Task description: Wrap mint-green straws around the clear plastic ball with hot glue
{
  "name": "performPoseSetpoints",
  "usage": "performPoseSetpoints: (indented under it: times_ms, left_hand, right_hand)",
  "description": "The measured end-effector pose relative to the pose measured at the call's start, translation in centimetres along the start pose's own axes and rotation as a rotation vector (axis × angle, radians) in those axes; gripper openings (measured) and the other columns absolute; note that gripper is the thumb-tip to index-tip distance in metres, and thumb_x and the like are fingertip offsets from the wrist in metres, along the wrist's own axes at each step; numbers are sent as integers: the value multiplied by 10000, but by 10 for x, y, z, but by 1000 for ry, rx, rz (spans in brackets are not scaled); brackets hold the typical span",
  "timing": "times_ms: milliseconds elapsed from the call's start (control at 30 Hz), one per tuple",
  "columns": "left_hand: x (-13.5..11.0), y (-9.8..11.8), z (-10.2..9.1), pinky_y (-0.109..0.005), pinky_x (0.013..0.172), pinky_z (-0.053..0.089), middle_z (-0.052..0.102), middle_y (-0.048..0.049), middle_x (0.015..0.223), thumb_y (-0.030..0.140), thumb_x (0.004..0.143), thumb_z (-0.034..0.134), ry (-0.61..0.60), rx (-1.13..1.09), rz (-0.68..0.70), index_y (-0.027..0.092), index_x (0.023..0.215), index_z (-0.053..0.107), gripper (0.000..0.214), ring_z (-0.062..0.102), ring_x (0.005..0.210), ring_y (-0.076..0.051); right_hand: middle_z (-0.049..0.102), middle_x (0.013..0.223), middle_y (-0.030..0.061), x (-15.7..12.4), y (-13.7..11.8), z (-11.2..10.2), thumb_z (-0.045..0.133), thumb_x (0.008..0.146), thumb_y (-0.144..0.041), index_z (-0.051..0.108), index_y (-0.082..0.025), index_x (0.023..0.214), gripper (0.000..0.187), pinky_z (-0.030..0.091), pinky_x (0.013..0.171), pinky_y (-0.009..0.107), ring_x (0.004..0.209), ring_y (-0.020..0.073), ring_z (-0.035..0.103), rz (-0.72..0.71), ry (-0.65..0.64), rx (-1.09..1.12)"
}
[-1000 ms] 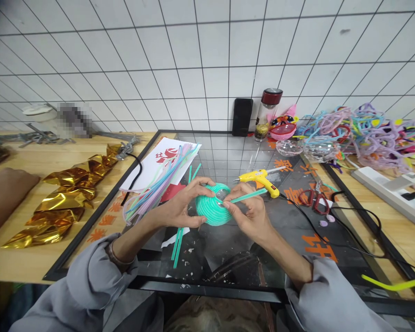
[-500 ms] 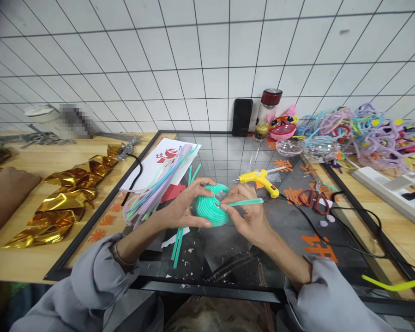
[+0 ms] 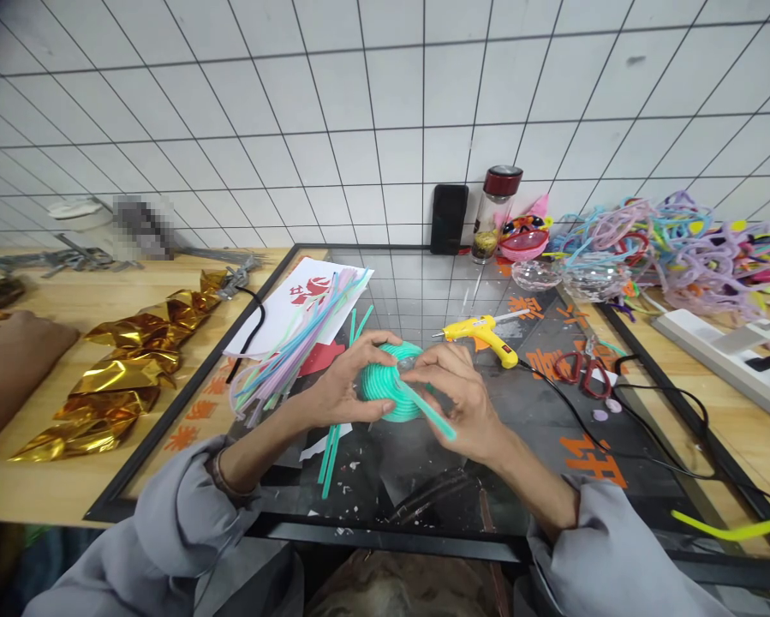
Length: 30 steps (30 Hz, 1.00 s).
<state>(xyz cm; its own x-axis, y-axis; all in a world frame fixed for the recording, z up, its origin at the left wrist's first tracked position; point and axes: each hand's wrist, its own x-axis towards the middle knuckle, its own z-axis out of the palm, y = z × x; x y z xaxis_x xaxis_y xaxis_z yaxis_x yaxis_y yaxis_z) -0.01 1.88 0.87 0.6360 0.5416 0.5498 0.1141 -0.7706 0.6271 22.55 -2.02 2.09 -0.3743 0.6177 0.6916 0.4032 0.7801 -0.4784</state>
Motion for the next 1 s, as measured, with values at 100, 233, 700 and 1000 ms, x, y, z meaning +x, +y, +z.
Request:
performPoseSetpoints:
  times_ms: [100, 233, 700, 1000]
  left_hand:
    - [0, -1, 0, -528, 1063, 471, 474, -129, 1334, 276, 804, 765, -3, -2, 11, 264, 1211, 482, 495, 505, 1316, -302]
    - [-1, -2, 0, -528, 1067, 471, 467, -134, 1348, 268, 798, 770, -6, 6, 3, 263, 1226, 482, 517, 505, 1319, -304]
    - [1, -2, 5, -549, 1091, 456, 506, -138, 1348, 340, 793, 765, 17, -9, -24, 252, 1214, 454, 531, 497, 1348, -325]
    - [1, -3, 5, -542, 1093, 449, 519, -142, 1364, 363, 762, 785, 24, -30, -92, 247, 1236, 457, 588, 523, 1316, -323]
  right_hand:
    - [640, 1009, 59, -2, 4, 0, 526, 960, -173, 680, -245, 1112, 229, 470, 840, 418, 958, 211, 603, 97, 40, -20]
    - [638, 1087, 80, -4, 7, 1, 493, 1006, -247, 657, -241, 1189, 246, 461, 908, 450, 1045, 232, 588, 223, 24, -44]
    - [598, 1175, 83, -6, 2, 7, 426, 1039, -269, 618, -247, 1283, 311, 420, 922, 451, 1100, 234, 564, 169, -71, -87]
    - [609, 1154, 80, -6, 5, 9, 424, 1039, -291, 633, -263, 1274, 316, 417, 904, 464, 1080, 241, 578, 169, -66, -112]
